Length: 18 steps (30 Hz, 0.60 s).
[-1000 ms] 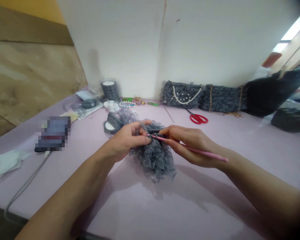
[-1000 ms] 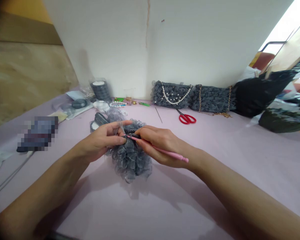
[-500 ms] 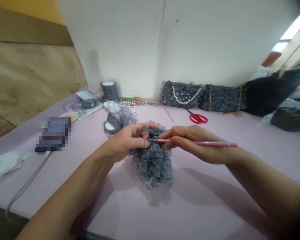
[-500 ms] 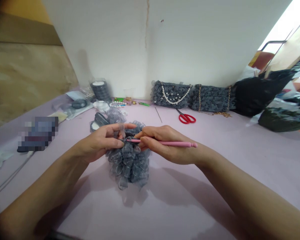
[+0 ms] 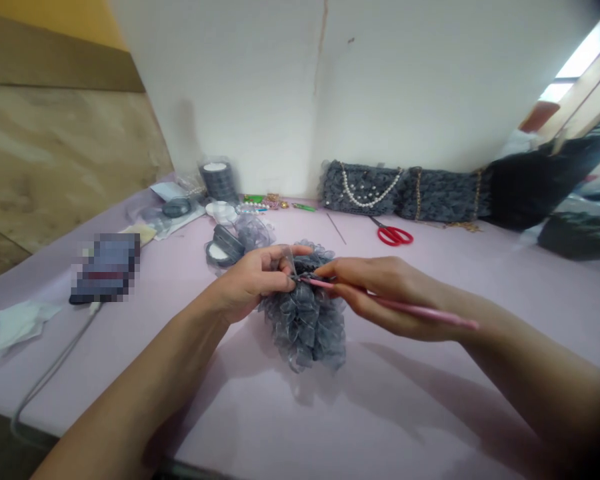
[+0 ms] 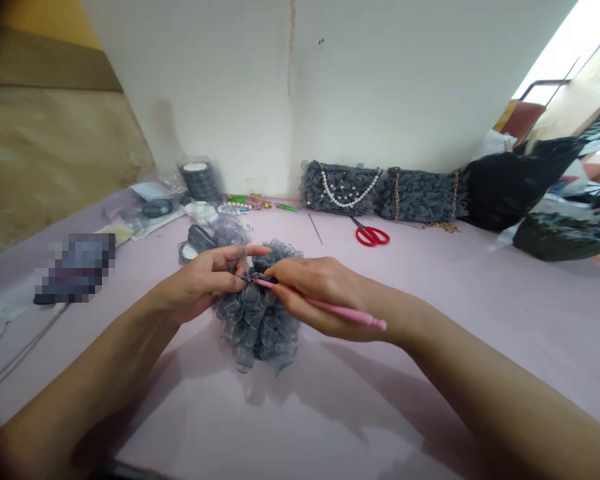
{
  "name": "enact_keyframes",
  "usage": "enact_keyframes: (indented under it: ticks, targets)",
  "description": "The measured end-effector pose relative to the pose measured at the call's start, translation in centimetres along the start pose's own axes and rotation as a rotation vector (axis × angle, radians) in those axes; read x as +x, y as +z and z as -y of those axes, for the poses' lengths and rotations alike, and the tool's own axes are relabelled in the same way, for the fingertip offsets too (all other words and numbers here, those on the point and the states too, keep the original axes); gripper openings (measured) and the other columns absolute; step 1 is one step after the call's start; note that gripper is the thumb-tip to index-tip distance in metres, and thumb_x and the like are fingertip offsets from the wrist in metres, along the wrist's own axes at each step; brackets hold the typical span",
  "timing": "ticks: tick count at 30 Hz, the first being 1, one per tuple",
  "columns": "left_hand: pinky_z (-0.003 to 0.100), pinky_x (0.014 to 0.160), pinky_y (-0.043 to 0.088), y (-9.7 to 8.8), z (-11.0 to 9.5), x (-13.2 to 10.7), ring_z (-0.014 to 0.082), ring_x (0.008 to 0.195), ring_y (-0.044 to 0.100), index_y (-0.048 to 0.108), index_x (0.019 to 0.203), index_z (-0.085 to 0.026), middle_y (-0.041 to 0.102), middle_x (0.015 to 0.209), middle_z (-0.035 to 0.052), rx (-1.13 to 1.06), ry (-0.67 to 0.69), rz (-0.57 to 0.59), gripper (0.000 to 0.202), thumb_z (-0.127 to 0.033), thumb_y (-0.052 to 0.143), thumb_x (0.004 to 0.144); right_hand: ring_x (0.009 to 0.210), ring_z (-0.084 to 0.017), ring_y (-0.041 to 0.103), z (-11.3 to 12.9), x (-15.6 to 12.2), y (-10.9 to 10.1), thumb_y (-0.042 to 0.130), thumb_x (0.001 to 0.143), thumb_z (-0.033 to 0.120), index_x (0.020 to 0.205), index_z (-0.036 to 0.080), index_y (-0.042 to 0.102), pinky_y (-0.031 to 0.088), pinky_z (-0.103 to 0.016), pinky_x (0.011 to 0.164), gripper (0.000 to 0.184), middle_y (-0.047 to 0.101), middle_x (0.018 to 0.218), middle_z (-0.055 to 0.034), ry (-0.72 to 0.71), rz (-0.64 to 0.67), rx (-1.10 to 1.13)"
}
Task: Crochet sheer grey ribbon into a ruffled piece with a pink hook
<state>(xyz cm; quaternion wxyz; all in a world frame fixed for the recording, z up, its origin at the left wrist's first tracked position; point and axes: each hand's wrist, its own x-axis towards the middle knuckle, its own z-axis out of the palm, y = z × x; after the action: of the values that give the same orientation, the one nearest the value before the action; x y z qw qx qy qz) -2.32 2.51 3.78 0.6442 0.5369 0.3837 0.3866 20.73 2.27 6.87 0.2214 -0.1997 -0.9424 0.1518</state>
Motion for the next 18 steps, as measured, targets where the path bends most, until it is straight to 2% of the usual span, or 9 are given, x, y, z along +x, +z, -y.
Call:
enact_keyframes:
  ticks: [2, 4, 6, 9, 13, 18]
  targets:
    - [0.025, 0.053, 0.025, 0.0, -0.1, -0.1, 0.0084, 0.059, 0.040, 0.070, 0.111, -0.019, 0.045, 0.067, -0.0039, -0.021, 0.009, 0.017, 0.050, -0.009, 0.068, 0.062, 0.074, -0.013, 0.065, 0.0, 0.1, -0.4, 0.043, 0.098, 0.020, 0.109, 0.018, 0.061, 0.050, -0.023, 0.063, 0.022, 0.070, 0.090, -0.0041, 0.070, 0.046, 0.140]
    - [0.024, 0.054, 0.027, 0.1, -0.2, -0.2, 0.0084, 0.060, 0.042, 0.070, 0.110, -0.019, 0.046, 0.067, -0.0037, -0.045, -0.001, 0.042, 0.049, -0.008, 0.069, 0.062, 0.075, -0.012, 0.066, 0.0, 0.3, -0.3, 0.043, 0.098, 0.021, 0.101, 0.018, 0.062, 0.051, -0.021, 0.062, 0.020, 0.071, 0.088, -0.0036, 0.148, 0.041, 0.255]
    - [0.024, 0.060, 0.033, 0.4, 0.0, -0.3, 0.0097, 0.063, 0.047, 0.068, 0.115, -0.019, 0.052, 0.070, -0.0025, -0.103, -0.046, 0.108, 0.053, -0.010, 0.070, 0.063, 0.066, -0.011, 0.065, 0.1, 0.5, 0.4, 0.043, 0.097, 0.022, 0.086, 0.017, 0.060, 0.049, -0.020, 0.056, 0.020, 0.070, 0.077, -0.0023, 0.213, -0.029, 0.331]
    - [0.028, 0.071, 0.040, 0.8, 0.5, -0.1, 0.0137, 0.072, 0.056, 0.064, 0.121, -0.020, 0.061, 0.079, 0.0010, -0.204, -0.093, 0.166, 0.055, -0.014, 0.073, 0.067, 0.050, -0.009, 0.058, 0.2, 0.8, 1.9, 0.044, 0.096, 0.024, 0.070, 0.018, 0.050, 0.044, -0.019, 0.045, 0.028, 0.061, 0.059, 0.0008, 0.334, -0.187, 0.413]
    - [0.025, 0.066, 0.037, 0.6, 0.8, 0.1, 0.0111, 0.069, 0.054, 0.066, 0.120, -0.022, 0.064, 0.081, 0.0005, -0.103, -0.060, 0.092, 0.048, -0.022, 0.076, 0.072, 0.044, -0.008, 0.051, 0.1, 1.1, 2.9, 0.047, 0.094, 0.030, 0.063, 0.019, 0.043, 0.039, -0.018, 0.038, 0.033, 0.052, 0.052, 0.0029, 0.428, -0.268, 0.467]
    - [0.026, 0.074, 0.039, -0.7, 0.1, 0.2, 0.0163, 0.089, 0.058, 0.072, 0.108, -0.020, 0.069, 0.102, 0.0057, 0.110, 0.021, 0.035, 0.028, -0.033, 0.067, 0.083, 0.044, -0.009, 0.051, -0.2, 1.2, 2.5, 0.049, 0.093, 0.036, 0.062, 0.020, 0.041, 0.038, -0.018, 0.038, 0.036, 0.051, 0.052, 0.0030, 0.466, -0.305, 0.482]
